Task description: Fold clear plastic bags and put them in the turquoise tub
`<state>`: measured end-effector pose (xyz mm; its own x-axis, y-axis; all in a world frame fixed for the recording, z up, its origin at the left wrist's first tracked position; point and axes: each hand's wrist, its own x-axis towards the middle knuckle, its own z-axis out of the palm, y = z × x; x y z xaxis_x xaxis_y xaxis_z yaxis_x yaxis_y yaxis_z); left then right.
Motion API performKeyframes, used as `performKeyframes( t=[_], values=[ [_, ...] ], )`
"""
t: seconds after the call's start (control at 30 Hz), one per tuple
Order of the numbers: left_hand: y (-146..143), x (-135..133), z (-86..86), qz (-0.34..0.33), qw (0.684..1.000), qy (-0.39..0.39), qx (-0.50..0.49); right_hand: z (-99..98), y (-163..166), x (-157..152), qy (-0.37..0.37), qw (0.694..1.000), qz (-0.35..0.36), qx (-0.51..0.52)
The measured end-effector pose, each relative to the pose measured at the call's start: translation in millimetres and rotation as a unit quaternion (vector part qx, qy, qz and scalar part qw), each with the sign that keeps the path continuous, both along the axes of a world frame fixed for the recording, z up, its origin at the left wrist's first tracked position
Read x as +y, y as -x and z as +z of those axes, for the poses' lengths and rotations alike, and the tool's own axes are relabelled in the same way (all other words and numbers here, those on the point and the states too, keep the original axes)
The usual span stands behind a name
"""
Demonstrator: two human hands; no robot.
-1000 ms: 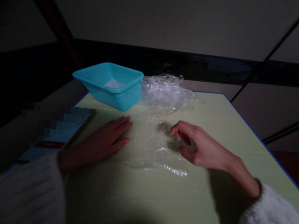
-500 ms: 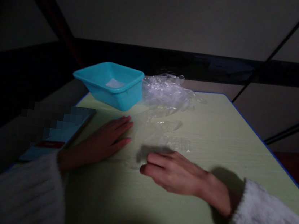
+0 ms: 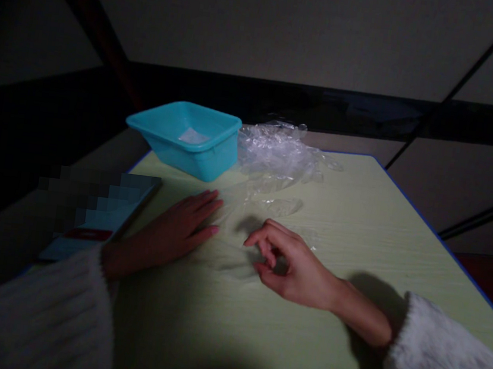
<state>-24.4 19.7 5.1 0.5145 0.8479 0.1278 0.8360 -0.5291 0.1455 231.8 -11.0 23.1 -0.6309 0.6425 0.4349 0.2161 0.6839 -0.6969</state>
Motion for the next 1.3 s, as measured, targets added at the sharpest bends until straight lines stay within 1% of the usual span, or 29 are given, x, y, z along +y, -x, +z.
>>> performKeyframes(
  t=[0.03, 0.1, 0.17, 0.2, 0.27, 0.3, 0.43, 0.53, 0.63, 0.7, 0.77, 0.8, 0.83, 0.87, 0.93, 0.97, 1.0, 1.03, 1.07, 1.1, 1.17, 1.2, 1.23, 1.27, 1.3],
  values=[
    [-0.1, -0.1, 0.4, -0.002, 1.000, 0.000, 0.002, 1.3, -1.4, 0.5, -0.003, 1.000, 0.017, -0.017],
    [-0.1, -0.4, 0.6, -0.007, 1.000, -0.003, 0.003, 3.2, -5.4, 0.7, -0.033, 0.993, 0.067, -0.088],
    [0.2, -0.8, 0.1, -0.011, 1.000, -0.006, -0.001, 3.6, -8.8, -0.1, -0.073, 0.978, 0.111, -0.162],
    [0.4, -1.0, -0.3, -0.011, 1.000, -0.008, -0.003, 3.3, -9.8, -0.8, -0.087, 0.971, 0.124, -0.183],
    [0.7, -1.0, -1.1, -0.010, 1.000, -0.008, -0.008, 2.2, -9.6, -2.4, -0.092, 0.969, 0.130, -0.188],
    [0.8, -0.9, -1.4, -0.010, 1.000, -0.008, -0.012, 1.7, -8.6, -3.2, -0.081, 0.972, 0.130, -0.177],
    [0.9, -0.4, -0.4, -0.004, 1.000, 0.001, -0.020, 3.8, -4.5, -4.5, 0.009, 0.986, 0.124, -0.115],
    [1.1, -0.7, 0.7, -0.006, 1.000, 0.005, -0.012, 10.9, -7.1, -3.3, 0.097, 0.980, 0.139, -0.105],
    [2.0, -1.0, 0.5, -0.007, 1.000, 0.002, -0.015, 22.4, -15.9, 0.4, 0.191, 0.956, 0.178, -0.133],
    [2.9, -1.0, 0.1, -0.009, 1.000, 0.000, -0.016, 30.7, -23.1, 4.0, 0.251, 0.929, 0.220, -0.163],
    [3.2, -1.3, 0.4, -0.007, 1.000, -0.003, -0.011, 36.7, -28.9, 7.7, 0.290, 0.905, 0.254, -0.181],
    [2.8, -1.6, 1.1, -0.004, 1.000, -0.007, -0.009, 37.9, -30.6, 9.5, 0.296, 0.904, 0.252, -0.175],
    [1.8, -2.3, 2.1, 0.000, 1.000, -0.013, -0.008, 37.8, -31.4, 11.4, 0.289, 0.916, 0.232, -0.154],
    [0.2, -3.4, 3.5, 0.004, 1.000, -0.023, -0.014, 36.3, -31.1, 13.2, 0.269, 0.936, 0.192, -0.119],
    [-5.2, -7.0, 6.8, 0.007, 0.998, -0.047, -0.041, 31.1, -28.5, 16.6, 0.198, 0.977, 0.065, -0.034],
    [-9.0, -9.3, 8.2, 0.006, 0.996, -0.059, -0.062, 28.4, -26.9, 18.0, 0.159, 0.987, -0.002, -0.004],
    [-13.3, -11.8, 9.4, 0.001, 0.995, -0.064, -0.083, 26.5, -25.6, 19.1, 0.130, 0.990, -0.057, 0.012],
    [-18.0, -14.3, 10.0, -0.007, 0.993, -0.066, -0.102, 25.6, -25.1, 19.7, 0.117, 0.989, -0.089, 0.015],
    [-22.8, -16.7, 10.1, -0.019, 0.991, -0.064, -0.115, 26.1, -25.5, 19.8, 0.125, 0.988, -0.089, 0.007],
    [-27.5, -18.8, 9.6, -0.031, 0.990, -0.059, -0.125, 27.6, -26.8, 19.6, 0.149, 0.987, -0.061, -0.008],
    [-36.0, -21.9, 7.8, -0.055, 0.987, -0.044, -0.141, 32.7, -30.8, 18.3, 0.214, 0.976, 0.028, -0.036],
    [-39.7, -22.9, 6.8, -0.067, 0.986, -0.034, -0.147, 35.1, -32.6, 17.7, 0.232, 0.970, 0.059, -0.042],
    [-42.9, -23.9, 5.8, -0.079, 0.985, -0.022, -0.152, 36.9, -33.8, 17.4, 0.232, 0.969, 0.065, -0.043],
    [-45.7, -24.8, 5.1, -0.090, 0.984, -0.012, -0.155, 37.6, -33.9, 17.4, 0.214, 0.975, 0.045, -0.037],
    [-48.1, -25.7, 4.5, -0.099, 0.983, -0.005, -0.155, 37.2, -33.0, 17.7, 0.180, 0.983, 0.005, -0.026]
  ],
)
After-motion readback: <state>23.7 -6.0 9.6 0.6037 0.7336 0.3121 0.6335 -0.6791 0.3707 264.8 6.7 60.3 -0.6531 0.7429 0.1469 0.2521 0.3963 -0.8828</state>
